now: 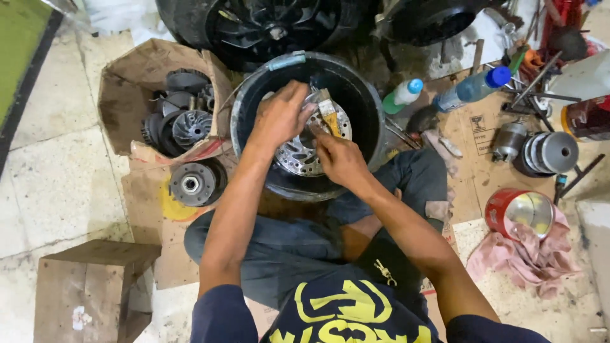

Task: Cleaning a motorcycle engine or transmission component using a brush and solvent while sitting on the floor.

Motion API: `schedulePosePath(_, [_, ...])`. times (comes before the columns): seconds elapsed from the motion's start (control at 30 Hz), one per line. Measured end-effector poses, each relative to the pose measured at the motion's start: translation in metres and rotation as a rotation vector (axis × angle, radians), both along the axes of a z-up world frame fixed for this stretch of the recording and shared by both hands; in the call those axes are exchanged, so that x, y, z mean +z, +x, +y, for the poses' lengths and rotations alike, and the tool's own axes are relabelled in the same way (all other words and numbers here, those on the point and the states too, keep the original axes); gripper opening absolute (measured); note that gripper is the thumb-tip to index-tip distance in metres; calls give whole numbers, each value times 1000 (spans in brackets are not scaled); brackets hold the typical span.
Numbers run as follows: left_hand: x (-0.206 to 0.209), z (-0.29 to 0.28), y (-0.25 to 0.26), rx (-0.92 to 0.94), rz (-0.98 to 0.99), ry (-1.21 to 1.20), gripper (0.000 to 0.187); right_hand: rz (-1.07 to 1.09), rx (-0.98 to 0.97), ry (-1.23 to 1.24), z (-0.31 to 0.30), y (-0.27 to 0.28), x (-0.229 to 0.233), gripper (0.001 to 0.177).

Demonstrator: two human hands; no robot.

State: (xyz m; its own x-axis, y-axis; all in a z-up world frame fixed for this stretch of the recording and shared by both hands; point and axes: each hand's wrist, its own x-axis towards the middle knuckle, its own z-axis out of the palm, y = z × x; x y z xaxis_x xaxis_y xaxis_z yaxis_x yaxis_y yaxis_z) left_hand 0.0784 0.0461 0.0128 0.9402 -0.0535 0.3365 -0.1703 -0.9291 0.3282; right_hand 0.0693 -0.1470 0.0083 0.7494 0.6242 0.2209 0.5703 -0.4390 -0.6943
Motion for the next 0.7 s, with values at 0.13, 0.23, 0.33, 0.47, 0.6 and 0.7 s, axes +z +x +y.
schedulePosePath(0.13, [1, 2, 0, 20, 128, 71, 32, 183, 26, 136, 7, -10, 24, 21])
schedulePosePath(0.23, [26, -9, 6, 30, 43, 57, 65, 122, 69, -6, 8, -1, 9, 19])
schedulePosePath(0.33, [12, -6, 19, -91, -36, 58, 46, -43, 69, -95, 6, 1, 8, 30])
schedulePosePath(0.47, [0, -2, 25, -152, 35, -40, 32, -191, 45, -268, -16, -1, 8, 29])
schedulePosePath(0.6, [-4, 0, 22, -145, 103, -137, 27, -278, 35, -387, -6, 5, 6, 43])
schedulePosePath(0.7, [10, -1, 31, -147, 131, -119, 28, -414, 35, -374, -14, 12, 5, 44])
